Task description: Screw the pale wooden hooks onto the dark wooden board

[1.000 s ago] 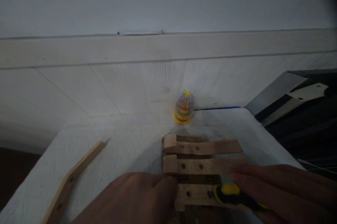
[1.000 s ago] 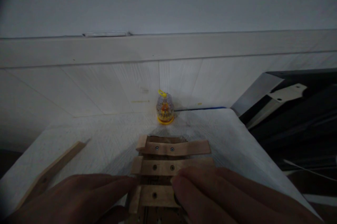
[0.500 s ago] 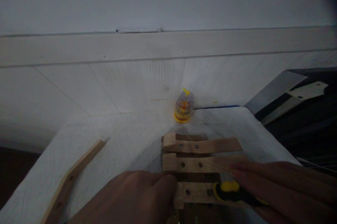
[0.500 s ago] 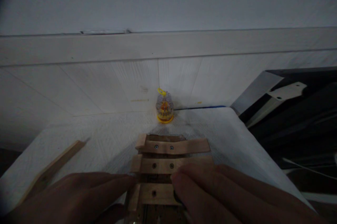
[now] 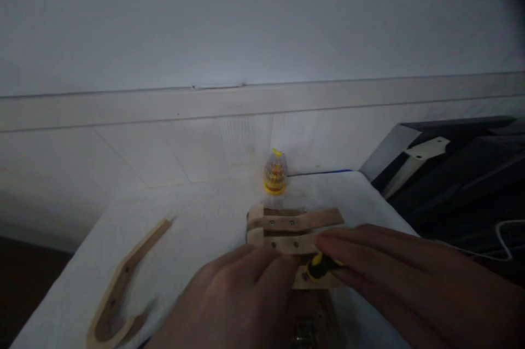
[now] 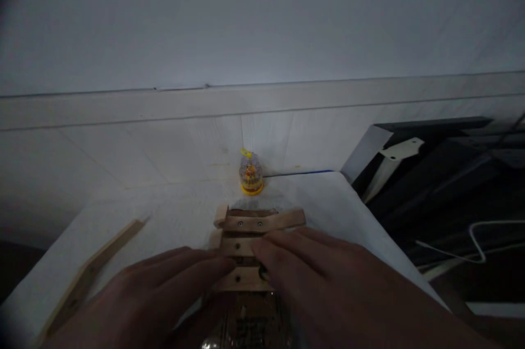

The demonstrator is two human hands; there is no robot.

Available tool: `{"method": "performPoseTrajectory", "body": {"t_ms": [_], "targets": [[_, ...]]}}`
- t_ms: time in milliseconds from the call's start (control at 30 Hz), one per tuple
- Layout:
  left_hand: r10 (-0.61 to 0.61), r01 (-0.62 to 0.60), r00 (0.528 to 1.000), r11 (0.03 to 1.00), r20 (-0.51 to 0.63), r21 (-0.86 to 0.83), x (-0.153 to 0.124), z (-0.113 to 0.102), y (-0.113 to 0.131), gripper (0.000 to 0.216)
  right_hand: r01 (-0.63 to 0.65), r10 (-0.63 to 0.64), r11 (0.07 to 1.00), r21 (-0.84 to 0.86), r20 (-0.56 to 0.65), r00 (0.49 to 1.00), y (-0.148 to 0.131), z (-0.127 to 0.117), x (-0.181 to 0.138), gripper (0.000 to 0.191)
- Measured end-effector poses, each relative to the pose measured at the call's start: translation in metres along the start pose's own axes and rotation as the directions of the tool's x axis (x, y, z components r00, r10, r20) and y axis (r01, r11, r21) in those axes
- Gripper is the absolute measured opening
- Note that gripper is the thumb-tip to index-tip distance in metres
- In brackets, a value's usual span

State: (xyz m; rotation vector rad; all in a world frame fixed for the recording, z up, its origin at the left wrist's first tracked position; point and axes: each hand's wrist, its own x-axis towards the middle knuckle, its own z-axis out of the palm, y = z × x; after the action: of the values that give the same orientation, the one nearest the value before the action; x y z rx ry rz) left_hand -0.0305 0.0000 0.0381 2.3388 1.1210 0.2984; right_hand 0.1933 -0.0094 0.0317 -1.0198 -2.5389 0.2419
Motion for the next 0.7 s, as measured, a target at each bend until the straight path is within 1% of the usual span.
{"method": "performPoseTrajectory", "body": {"t_ms": [33,67,167,200,267,333,500,600,700], "targets": [[0.005,-0.005,1.000,1.000,-0.004,-0.017,0.000,0.003,0.008,0.017,0.043,-0.043,0.999,0.000,0.025,0.999,-0.004,-0.003,0.003,0.059],[-0.032,0.032,0.999,0.999,-0.022,-0.024,0.001,0.006,0.015,0.019,0.046,-0.046,0.999,-0.005,0.024,0.999,-0.008,-0.006,0.006,0.054],[-0.184,0.181,0.980,0.983,-0.078,-0.040,0.003,0.019,0.028,0.020,0.015,-0.016,1.000,0.009,0.031,0.999,-0.018,-0.014,0.012,0.040],[-0.196,0.190,0.976,0.980,-0.097,-0.066,0.004,0.022,0.029,0.021,-0.016,0.015,0.999,0.028,0.040,0.999,-0.020,-0.015,0.013,0.035],[-0.155,0.141,0.972,0.986,-0.179,-0.090,0.008,0.028,0.029,0.020,-0.056,0.053,0.997,0.057,0.055,0.997,-0.022,-0.016,0.014,0.028],[-0.164,0.145,0.962,0.984,-0.220,-0.098,0.012,0.033,0.027,0.024,-0.053,0.046,0.996,0.075,0.093,0.995,-0.022,-0.016,0.015,0.026],[-0.133,0.108,0.953,0.988,-0.271,-0.106,0.016,0.040,0.023,0.012,-0.052,0.044,0.995,0.088,0.098,0.994,-0.023,-0.016,0.015,0.021],[-0.107,0.088,0.946,0.993,-0.306,-0.076,0.015,0.042,0.022,0.010,-0.044,0.037,0.996,0.080,0.086,0.996,-0.025,-0.017,0.015,0.021],[-0.101,0.095,0.941,0.995,-0.323,-0.034,0.016,0.042,0.021,0.010,-0.058,0.053,0.996,0.070,0.079,0.995,-0.026,-0.016,0.016,0.019]]}}
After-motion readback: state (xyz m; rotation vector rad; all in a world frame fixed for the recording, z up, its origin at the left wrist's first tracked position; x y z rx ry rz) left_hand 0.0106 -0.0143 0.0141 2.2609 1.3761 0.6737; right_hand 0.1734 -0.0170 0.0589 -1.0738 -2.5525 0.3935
